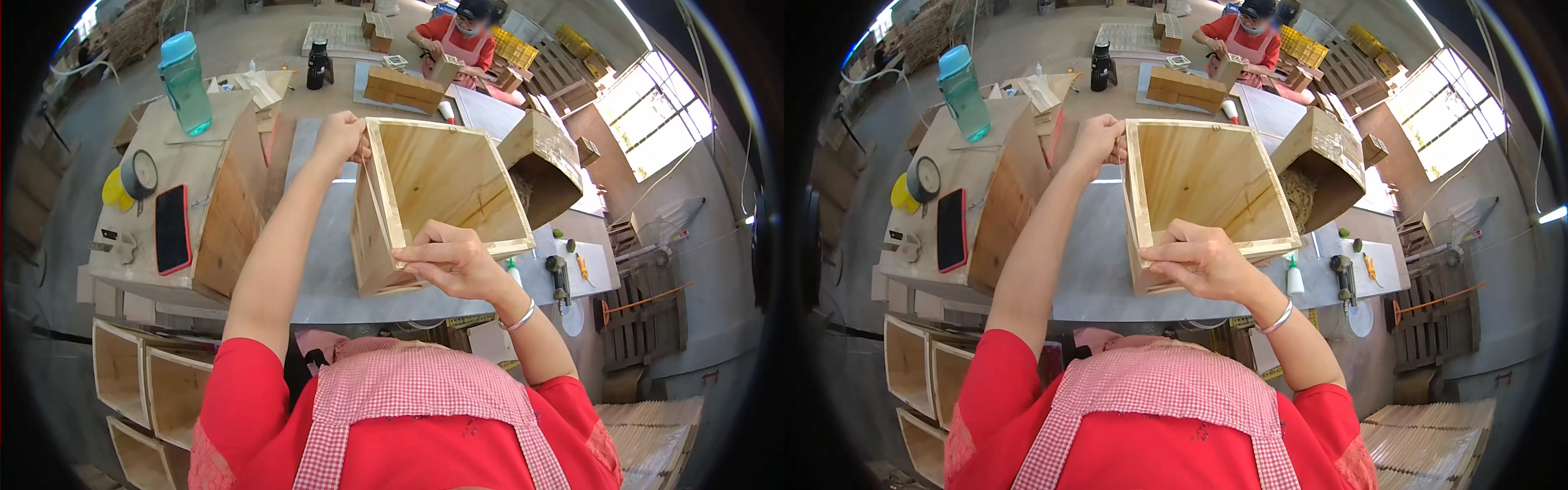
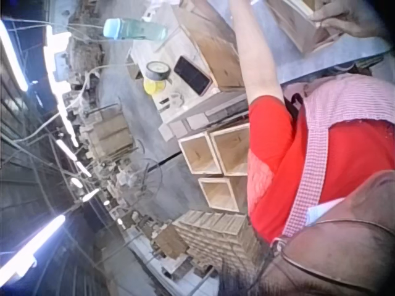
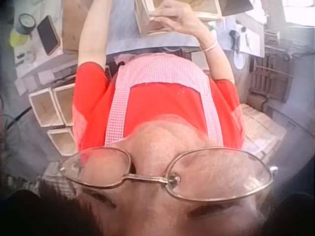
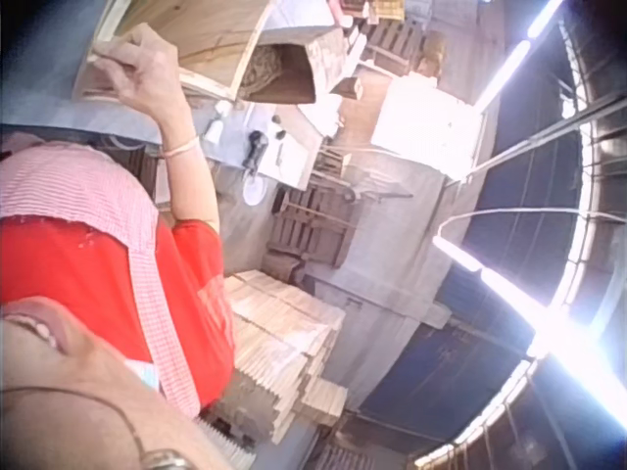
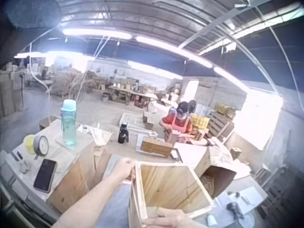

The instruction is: The person applies glue to wooden panels using a glue bottle, joins the panels together to construct wooden boxes, secures them with rubber bands, and stacks the completed boxes on the floor.

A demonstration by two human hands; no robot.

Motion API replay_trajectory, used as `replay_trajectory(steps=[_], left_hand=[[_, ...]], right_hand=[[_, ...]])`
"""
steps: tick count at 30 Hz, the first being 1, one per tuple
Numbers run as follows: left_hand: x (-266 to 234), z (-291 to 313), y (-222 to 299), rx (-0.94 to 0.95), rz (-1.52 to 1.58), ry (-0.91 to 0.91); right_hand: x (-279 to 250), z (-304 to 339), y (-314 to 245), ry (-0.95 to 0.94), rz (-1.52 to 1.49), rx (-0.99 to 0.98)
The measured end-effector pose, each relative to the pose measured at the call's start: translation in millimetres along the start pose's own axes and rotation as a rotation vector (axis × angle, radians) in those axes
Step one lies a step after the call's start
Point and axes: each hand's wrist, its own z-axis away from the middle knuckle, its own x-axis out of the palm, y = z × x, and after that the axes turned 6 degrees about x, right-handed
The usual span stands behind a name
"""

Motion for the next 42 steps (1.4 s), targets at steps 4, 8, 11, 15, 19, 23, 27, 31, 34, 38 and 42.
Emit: replay_trajectory(steps=[4,8,11,15,19,23,27,31,34,38,42], left_hand=[[1.9,-6.5,-4.9,0.209,-0.466,0.117],[4.3,-9.4,-5.3,0.237,-0.610,0.240],[7.8,-14.8,-8.6,0.181,-0.427,0.200],[6.6,-20.4,-6.3,0.021,-0.124,0.167],[9.7,-11.1,23.7,-0.112,-0.177,0.217],[56.6,-6.4,61.3,0.447,-1.556,0.149],[160.1,-22.3,48.5,0.703,-1.271,-0.167],[224.3,-19.4,24.8,0.418,-1.309,-0.233],[232.4,-15.5,24.4,0.430,-1.379,-0.191],[230.4,-15.2,26.6,0.389,-1.348,-0.233],[230.1,-19.2,21.6,0.463,-1.337,-0.192]], right_hand=[[-3.7,-2.4,3.0,0.006,0.143,-0.114],[-0.6,-5.1,-6.5,0.039,0.141,-0.149],[-16.4,-1.2,0.4,0.027,0.044,-0.216],[-84.6,11.9,67.2,0.487,-0.019,-0.140],[-148.3,2.5,171.9,0.765,-0.293,0.519],[-124.2,-15.6,227.9,0.429,-0.601,0.647],[-103.7,-25.8,242.4,0.370,-0.780,0.539],[-90.0,-29.4,252.8,0.428,-0.819,0.502],[-83.9,-43.3,271.1,0.559,-0.795,0.476],[-92.0,-78.8,290.5,0.759,-0.713,0.460],[-93.8,-89.0,288.9,0.829,-0.685,0.438]])
